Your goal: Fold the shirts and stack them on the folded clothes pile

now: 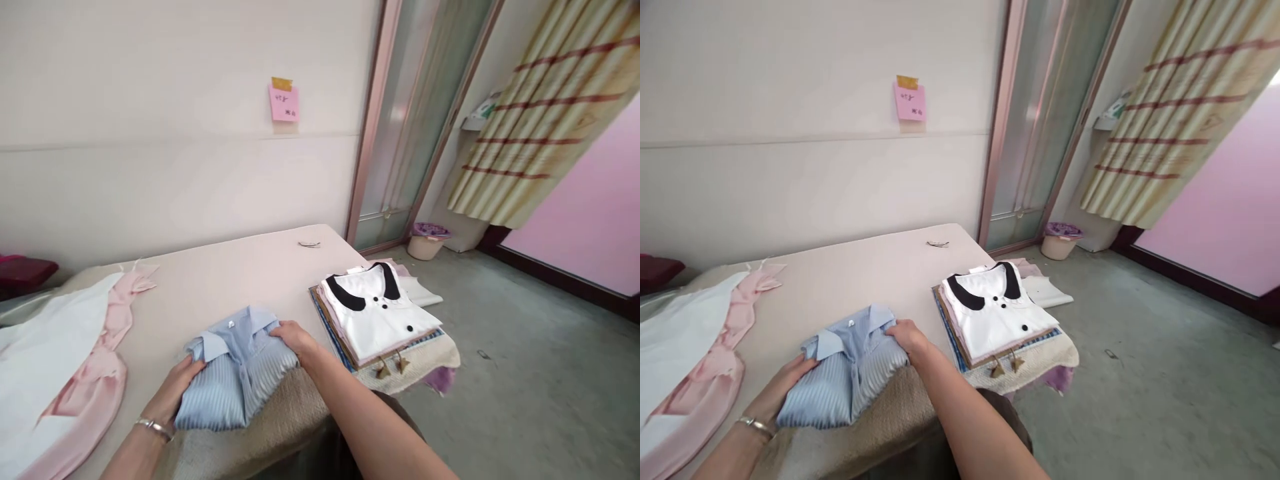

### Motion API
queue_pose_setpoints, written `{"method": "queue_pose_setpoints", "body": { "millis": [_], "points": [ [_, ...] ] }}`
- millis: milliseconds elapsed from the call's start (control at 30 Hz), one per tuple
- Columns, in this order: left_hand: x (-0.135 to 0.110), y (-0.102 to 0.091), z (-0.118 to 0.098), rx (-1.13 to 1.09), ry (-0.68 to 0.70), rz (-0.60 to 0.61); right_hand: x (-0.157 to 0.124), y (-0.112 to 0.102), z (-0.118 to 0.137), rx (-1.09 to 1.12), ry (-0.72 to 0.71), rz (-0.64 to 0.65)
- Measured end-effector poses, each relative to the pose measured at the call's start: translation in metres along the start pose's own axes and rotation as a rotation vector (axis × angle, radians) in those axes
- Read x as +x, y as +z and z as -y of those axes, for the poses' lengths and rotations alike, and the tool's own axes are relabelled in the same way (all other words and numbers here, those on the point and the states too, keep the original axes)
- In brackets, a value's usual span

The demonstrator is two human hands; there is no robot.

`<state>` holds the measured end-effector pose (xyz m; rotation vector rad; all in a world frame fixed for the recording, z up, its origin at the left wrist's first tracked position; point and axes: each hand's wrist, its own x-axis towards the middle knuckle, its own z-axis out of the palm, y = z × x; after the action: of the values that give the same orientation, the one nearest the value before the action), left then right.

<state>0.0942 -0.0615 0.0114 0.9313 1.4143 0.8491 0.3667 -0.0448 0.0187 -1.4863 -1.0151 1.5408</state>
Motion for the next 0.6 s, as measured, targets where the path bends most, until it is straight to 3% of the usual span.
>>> {"method": "queue_pose_setpoints", "body": {
  "millis": [67,167,267,367,467,600],
  "points": [
    [-0.012,0.026,-0.024,0.049,0.054,0.012,-0.009,-0.023,0.018,-0.012,-0.042,0.009],
    [-0.029,0.081,-0.066,0.05,0.157,0.081,-0.022,-0.069,0.052,-0.014,-0.117,0.011],
    [-0.041,0.144,-0.108,0.0,0.267,0.147,-0.037,-0.131,0.091,0.013,-0.182,0.005],
    [-0.037,0.204,-0.138,-0.063,0.391,0.163,-0.055,-0.203,0.124,0.011,-0.255,-0.031],
    [-0.017,0.262,-0.137,-0.128,0.449,0.19,-0.068,-0.273,0.128,-0.082,-0.351,-0.17],
    [0.016,0.327,-0.085,-0.072,0.336,0.209,-0.069,-0.335,0.076,-0.386,-0.244,-0.468]
  ]
}}
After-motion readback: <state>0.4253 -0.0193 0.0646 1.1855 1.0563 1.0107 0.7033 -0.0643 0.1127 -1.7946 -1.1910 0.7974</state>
